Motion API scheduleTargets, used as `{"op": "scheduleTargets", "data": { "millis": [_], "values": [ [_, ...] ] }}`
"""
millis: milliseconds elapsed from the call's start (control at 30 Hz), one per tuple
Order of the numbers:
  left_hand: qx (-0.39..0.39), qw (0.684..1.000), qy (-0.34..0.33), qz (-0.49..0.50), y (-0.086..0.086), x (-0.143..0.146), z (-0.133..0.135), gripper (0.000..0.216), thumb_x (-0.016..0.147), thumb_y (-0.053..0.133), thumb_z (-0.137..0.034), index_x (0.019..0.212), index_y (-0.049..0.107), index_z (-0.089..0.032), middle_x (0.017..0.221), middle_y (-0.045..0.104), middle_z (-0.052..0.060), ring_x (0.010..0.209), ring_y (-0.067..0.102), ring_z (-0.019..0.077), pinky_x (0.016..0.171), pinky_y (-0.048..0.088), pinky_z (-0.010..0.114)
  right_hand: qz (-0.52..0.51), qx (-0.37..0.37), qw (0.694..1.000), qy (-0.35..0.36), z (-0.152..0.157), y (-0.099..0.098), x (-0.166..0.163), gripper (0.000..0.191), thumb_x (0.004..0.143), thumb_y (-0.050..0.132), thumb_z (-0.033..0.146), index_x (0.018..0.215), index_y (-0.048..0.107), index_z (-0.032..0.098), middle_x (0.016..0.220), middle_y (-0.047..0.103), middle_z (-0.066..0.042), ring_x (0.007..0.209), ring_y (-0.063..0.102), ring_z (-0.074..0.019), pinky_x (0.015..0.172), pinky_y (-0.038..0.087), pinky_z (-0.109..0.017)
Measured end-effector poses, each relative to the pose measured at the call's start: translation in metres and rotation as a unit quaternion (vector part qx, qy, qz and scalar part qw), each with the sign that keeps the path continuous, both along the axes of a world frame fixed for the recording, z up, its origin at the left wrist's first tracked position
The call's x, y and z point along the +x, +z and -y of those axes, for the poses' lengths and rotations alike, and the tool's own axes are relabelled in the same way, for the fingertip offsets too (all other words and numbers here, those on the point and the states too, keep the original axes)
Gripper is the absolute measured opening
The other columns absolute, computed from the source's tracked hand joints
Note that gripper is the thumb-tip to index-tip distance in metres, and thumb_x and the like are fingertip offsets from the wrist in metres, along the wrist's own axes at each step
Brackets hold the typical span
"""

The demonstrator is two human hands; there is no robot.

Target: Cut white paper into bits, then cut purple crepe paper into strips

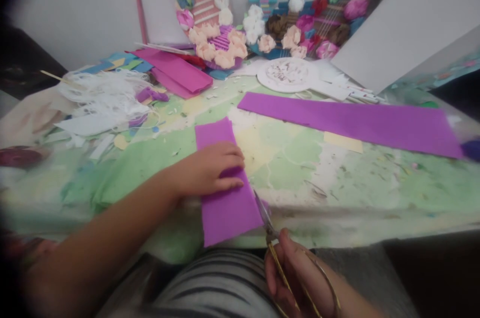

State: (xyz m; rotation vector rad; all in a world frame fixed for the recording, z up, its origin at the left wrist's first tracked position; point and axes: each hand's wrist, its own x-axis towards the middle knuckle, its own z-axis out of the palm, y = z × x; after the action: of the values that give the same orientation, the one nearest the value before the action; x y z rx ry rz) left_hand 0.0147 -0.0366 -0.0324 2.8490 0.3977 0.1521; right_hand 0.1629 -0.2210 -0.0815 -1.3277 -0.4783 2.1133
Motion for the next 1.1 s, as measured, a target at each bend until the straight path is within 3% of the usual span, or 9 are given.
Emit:
{"op": "scheduleTargets", "data": {
  "millis": [67,167,233,367,533,767,833,967,1100],
  "values": [
    [0.046,0.996,0.075,0.005,0.004,-0.008,0.023,0.037,0.075,0.034,-0.043,0.086,0.053,-0.013,0.090,0.052,0.009,0.088,0.043,0.0201,0.078,0.031,0.036,-0.036,-0.001,0.999,-0.004,0.001,-0.002,-0.001,0.061,0.072,0.014,0.060,0.058,0.050,0.013,0.037,0.034,0.004,0.027,0.030,-0.0022,0.029,0.012,-0.016],
    [0.068,0.990,0.122,0.017,0.002,-0.019,0.058,0.062,0.064,0.035,-0.061,0.099,0.048,-0.012,0.098,0.050,0.012,0.095,0.039,0.0262,0.081,0.028,0.042,-0.075,0.003,0.997,-0.019,-0.002,-0.005,-0.004,0.061,0.073,0.013,0.058,0.057,0.050,0.012,0.033,0.032,0.005,0.025,0.028,-0.0021,0.029,0.012,-0.015],
    [0.084,0.984,0.158,0.009,-0.006,-0.022,0.074,0.059,0.065,0.038,-0.057,0.102,0.046,-0.011,0.101,0.049,0.012,0.096,0.038,0.0268,0.080,0.029,0.043,-0.092,0.007,0.995,-0.027,-0.005,-0.005,-0.007,0.062,0.074,0.013,0.058,0.055,0.050,0.012,0.031,0.032,0.005,0.024,0.029,-0.0020,0.028,0.012,-0.015],
    [0.095,0.979,0.177,-0.020,-0.023,-0.023,0.085,0.027,0.074,0.038,-0.029,0.095,0.049,-0.016,0.101,0.050,0.008,0.095,0.040,0.0231,0.080,0.029,0.041,-0.123,0.011,0.992,-0.031,-0.012,-0.004,-0.013,0.063,0.071,0.014,0.062,0.052,0.049,0.012,0.030,0.031,0.004,0.022,0.030,-0.0025,0.026,0.012,-0.014],
    [0.084,0.977,0.192,0.044,-0.027,-0.023,0.087,0.045,0.070,0.039,-0.045,0.103,0.045,-0.015,0.110,0.045,0.009,0.102,0.034,0.0262,0.086,0.025,0.044,-0.136,0.023,0.990,-0.038,-0.017,-0.002,-0.018,0.060,0.069,0.021,0.062,0.054,0.050,0.012,0.032,0.034,0.004,0.023,0.033,-0.0028,0.025,0.014,-0.013],
    [0.008,0.992,0.122,0.040,-0.004,-0.018,0.048,0.030,0.076,0.033,-0.020,0.104,0.046,-0.015,0.105,0.048,0.006,0.097,0.040,0.0164,0.086,0.030,0.031,-0.129,0.060,0.989,-0.040,-0.022,0.000,-0.021,0.058,0.068,0.025,0.062,0.057,0.050,0.011,0.036,0.038,0.003,0.026,0.036,-0.0032,0.025,0.016,-0.012],
    [-0.037,0.995,0.087,0.028,0.001,-0.016,0.027,0.035,0.076,0.034,-0.022,0.110,0.041,-0.016,0.108,0.046,0.005,0.097,0.042,0.0145,0.084,0.032,0.026,-0.119,0.053,0.991,-0.028,-0.025,0.001,-0.020,0.059,0.068,0.023,0.062,0.058,0.051,0.011,0.036,0.038,0.003,0.026,0.037,-0.0035,0.025,0.014,-0.013],
    [-0.052,0.993,0.102,-0.015,0.006,-0.008,-0.008,0.041,0.075,0.036,-0.029,0.114,0.036,-0.018,0.110,0.043,0.006,0.095,0.043,0.0159,0.080,0.034,0.027,-0.099,0.036,0.994,-0.007,-0.032,0.005,-0.018,0.062,0.069,0.020,0.062,0.058,0.052,0.010,0.037,0.040,0.002,0.027,0.040,-0.0046,0.024,0.011,-0.013],
    [-0.054,0.993,0.082,-0.062,0.004,-0.003,-0.021,0.046,0.069,0.043,-0.039,0.110,0.040,-0.020,0.104,0.048,0.004,0.091,0.045,0.0177,0.075,0.035,0.027,-0.091,0.033,0.995,0.003,-0.041,0.008,-0.020,0.064,0.071,0.017,0.061,0.059,0.053,0.010,0.036,0.039,0.002,0.027,0.041,-0.0051,0.024,0.010,-0.013]
  ]
}}
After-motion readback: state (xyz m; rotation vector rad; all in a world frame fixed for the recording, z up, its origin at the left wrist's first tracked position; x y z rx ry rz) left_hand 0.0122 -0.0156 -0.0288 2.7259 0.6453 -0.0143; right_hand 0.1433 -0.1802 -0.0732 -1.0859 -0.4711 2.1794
